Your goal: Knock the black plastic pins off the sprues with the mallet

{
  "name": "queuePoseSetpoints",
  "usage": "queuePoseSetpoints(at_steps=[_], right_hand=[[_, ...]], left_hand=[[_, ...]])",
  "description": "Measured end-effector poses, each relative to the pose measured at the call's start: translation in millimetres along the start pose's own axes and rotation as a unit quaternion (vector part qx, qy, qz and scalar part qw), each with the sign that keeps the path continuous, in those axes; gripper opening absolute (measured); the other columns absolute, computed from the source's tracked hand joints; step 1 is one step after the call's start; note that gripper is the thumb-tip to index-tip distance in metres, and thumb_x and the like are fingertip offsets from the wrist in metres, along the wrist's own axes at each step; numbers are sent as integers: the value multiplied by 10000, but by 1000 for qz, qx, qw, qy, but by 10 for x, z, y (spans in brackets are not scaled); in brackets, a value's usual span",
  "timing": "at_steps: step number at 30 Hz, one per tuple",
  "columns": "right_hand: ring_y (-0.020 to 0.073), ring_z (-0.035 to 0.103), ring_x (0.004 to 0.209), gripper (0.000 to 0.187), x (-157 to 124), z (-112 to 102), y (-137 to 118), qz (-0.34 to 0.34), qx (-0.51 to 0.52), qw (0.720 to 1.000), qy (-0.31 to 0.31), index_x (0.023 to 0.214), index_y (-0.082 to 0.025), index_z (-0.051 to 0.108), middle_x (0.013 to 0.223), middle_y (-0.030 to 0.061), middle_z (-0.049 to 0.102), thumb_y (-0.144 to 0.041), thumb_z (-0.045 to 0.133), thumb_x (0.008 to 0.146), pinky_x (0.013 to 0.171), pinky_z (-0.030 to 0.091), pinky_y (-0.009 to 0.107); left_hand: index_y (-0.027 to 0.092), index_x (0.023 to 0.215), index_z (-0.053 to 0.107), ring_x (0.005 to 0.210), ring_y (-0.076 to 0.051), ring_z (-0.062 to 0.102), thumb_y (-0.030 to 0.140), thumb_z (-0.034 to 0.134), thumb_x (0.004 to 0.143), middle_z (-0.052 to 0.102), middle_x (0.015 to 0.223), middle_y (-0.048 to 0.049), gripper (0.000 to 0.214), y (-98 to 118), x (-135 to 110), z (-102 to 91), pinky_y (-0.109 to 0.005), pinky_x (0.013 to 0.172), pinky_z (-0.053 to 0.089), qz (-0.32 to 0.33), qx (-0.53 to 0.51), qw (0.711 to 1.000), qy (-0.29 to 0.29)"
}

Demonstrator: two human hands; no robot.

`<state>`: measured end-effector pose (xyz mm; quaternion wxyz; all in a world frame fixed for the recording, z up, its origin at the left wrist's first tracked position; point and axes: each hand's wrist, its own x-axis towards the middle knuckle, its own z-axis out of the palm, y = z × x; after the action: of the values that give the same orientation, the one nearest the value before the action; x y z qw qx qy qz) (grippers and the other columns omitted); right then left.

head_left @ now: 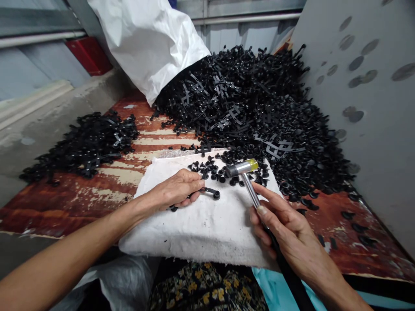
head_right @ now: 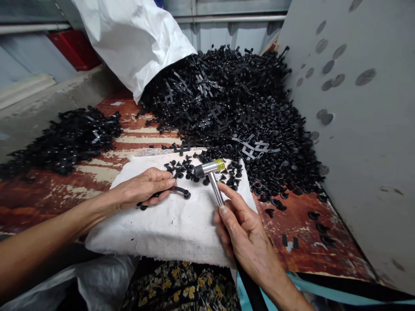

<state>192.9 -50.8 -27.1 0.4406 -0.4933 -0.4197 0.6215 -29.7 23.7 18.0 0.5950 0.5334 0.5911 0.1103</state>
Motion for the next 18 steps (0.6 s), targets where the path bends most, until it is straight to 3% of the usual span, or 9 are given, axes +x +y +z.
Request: queuePoseSetpoints(at_steps=[13, 16, 18], right_hand=[[62, 360, 402, 571, -5, -21, 11, 3, -56, 998, -15, 1376, -309, 485, 678, -52, 536, -550, 585, 868, 322, 334, 157], [73, 363, 393, 555, 4, -20, -37, 0, -112, 993, -22, 1414, -262, 455, 631, -61, 505, -496, 517, 915, 325, 336, 169], [96, 438, 421, 516, 26, -11, -75, -39, -194, 980, -23, 1407, -208, 481, 613, -47, 525, -415, 483, 935, 364, 405, 194]], left_hand=[[172, 520, 443, 273, -36, 266, 214, 423, 952, 337, 320, 71, 434, -101, 82, -104, -142, 296, 177, 10, 64, 998, -18], [179, 524, 447, 269, -46, 267, 254, 438, 948, 343, 321, 67, 431, -129, 100, -122, -152, 287, 172, 18, 46, 998, -37], [181, 524, 443, 270, -46, 265, 263, 440, 946, 345, 330, 67, 431, -135, 108, -120, -153, 286, 170, 16, 34, 998, -44]])
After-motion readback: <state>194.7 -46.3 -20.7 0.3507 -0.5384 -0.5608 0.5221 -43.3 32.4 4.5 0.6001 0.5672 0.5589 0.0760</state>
